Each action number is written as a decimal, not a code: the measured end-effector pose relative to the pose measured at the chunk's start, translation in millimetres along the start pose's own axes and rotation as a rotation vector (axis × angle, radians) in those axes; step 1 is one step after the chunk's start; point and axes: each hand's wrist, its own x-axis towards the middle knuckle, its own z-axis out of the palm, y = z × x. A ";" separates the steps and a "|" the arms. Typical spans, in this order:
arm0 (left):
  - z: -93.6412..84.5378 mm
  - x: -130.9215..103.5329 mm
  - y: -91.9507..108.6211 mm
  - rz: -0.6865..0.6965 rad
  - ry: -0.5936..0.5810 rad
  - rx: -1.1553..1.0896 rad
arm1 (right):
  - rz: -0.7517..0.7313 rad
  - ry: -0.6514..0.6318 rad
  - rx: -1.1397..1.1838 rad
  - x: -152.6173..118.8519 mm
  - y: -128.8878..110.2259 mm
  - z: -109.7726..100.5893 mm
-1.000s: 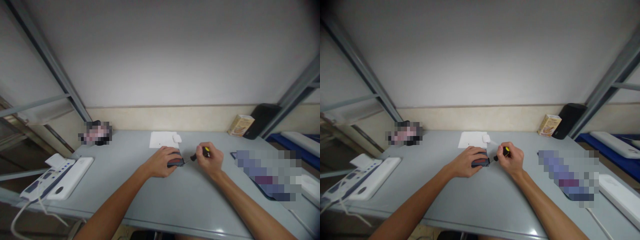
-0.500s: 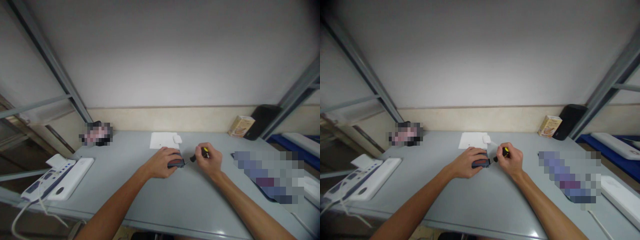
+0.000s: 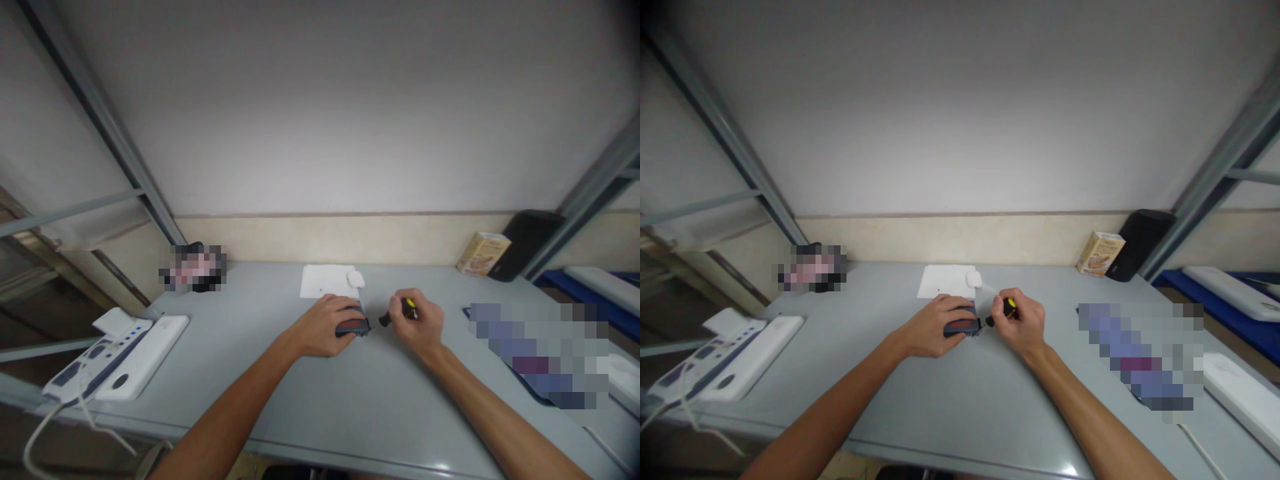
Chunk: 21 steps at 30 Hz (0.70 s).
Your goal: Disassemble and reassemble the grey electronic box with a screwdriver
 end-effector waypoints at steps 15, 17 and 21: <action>3.5 0.2 0.2 0.010 0.014 -0.003 | -0.045 -0.003 -0.028 3.4 1.6 -0.7; 2.8 0.3 0.4 0.009 0.017 -0.005 | -0.047 0.004 -0.030 3.4 1.5 -0.9; 1.4 0.8 1.4 0.007 0.014 -0.008 | -0.032 0.024 -0.030 3.2 2.3 -1.5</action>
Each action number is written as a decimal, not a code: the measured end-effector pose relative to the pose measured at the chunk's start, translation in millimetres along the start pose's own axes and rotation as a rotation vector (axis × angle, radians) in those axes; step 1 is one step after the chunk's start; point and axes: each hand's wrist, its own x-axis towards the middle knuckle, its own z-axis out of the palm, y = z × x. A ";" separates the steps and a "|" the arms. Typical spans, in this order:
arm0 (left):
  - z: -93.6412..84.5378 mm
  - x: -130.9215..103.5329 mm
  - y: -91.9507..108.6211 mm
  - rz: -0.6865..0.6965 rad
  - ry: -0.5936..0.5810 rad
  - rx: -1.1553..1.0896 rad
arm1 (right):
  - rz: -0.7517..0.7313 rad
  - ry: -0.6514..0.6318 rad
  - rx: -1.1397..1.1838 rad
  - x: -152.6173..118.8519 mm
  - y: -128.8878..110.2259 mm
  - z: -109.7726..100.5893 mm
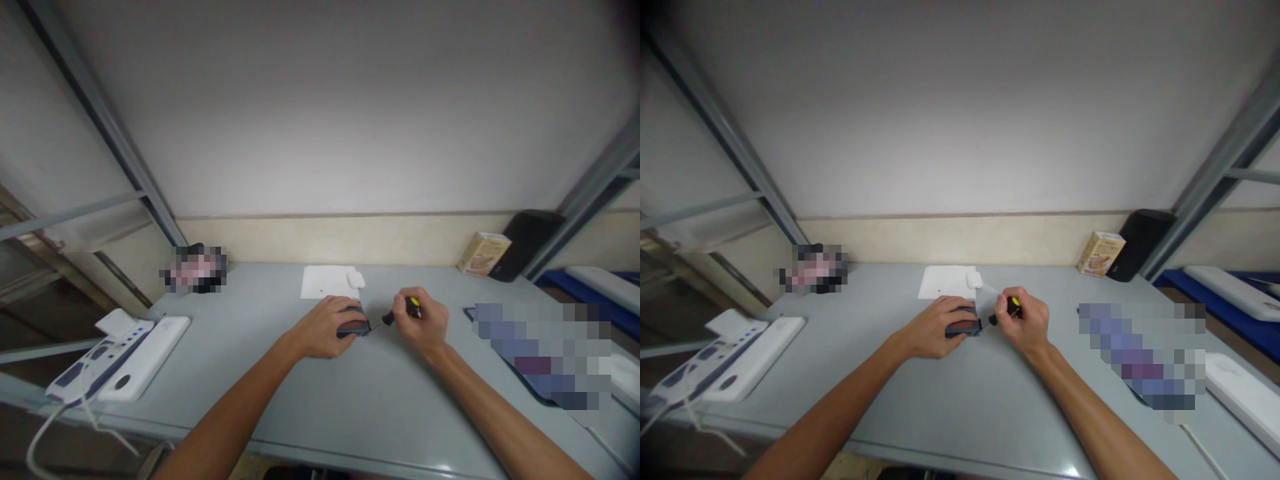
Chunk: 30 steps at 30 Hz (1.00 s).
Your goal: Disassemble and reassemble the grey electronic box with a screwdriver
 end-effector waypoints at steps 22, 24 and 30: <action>-1.1 0.3 -0.9 -0.014 -0.020 -0.005 | 0.018 -0.033 0.005 -1.9 -1.7 0.0; -0.3 0.2 -1.1 -0.010 -0.020 -0.003 | 0.019 -0.031 0.001 -2.5 -1.7 0.5; -0.4 0.5 -1.0 -0.013 -0.017 -0.006 | 0.020 -0.044 0.018 -3.8 -3.0 1.9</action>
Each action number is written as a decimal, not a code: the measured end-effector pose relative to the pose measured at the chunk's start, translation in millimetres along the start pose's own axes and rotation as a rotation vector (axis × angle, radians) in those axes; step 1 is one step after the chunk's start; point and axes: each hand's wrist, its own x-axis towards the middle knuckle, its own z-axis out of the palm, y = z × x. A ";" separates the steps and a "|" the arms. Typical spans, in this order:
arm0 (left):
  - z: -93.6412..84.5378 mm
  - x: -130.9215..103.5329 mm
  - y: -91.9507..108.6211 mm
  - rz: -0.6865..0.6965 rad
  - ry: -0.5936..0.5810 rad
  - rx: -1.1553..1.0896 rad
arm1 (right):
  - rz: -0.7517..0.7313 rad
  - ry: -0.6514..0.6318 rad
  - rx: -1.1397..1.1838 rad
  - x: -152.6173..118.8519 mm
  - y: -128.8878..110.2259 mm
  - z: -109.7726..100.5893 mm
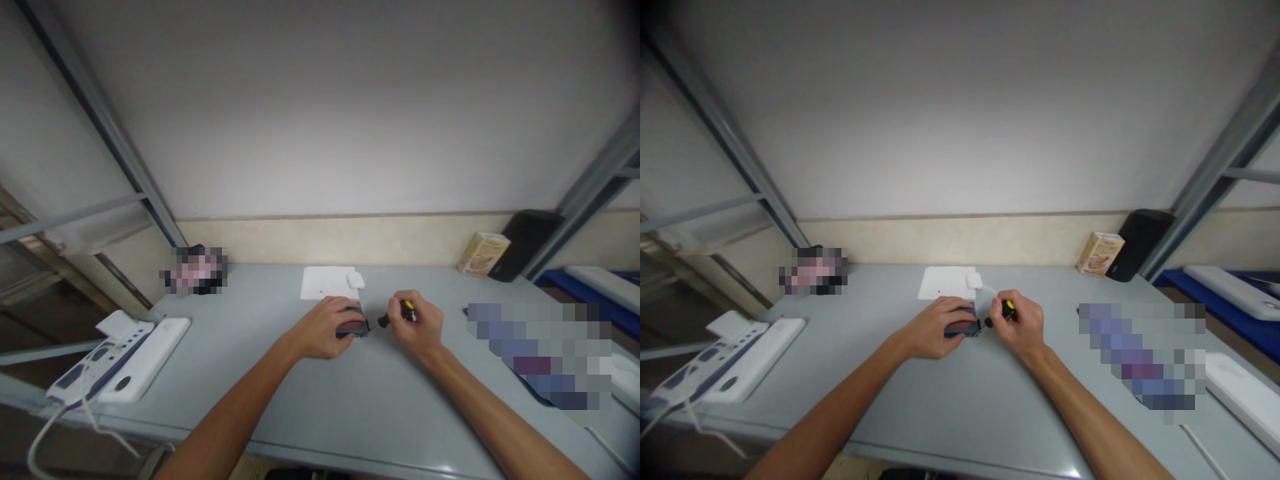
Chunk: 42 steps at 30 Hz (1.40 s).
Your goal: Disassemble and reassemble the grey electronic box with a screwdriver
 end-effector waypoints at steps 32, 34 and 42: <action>-2.2 -0.3 1.8 -0.004 0.000 -0.005 | 0.014 0.013 -0.029 3.7 2.1 -2.7; -1.8 -0.9 1.5 -0.007 0.006 -0.002 | -0.010 0.001 -0.023 3.1 0.3 -2.2; 4.8 -1.7 -6.5 -0.031 0.001 0.035 | -0.009 -0.012 0.021 6.3 -4.0 -2.3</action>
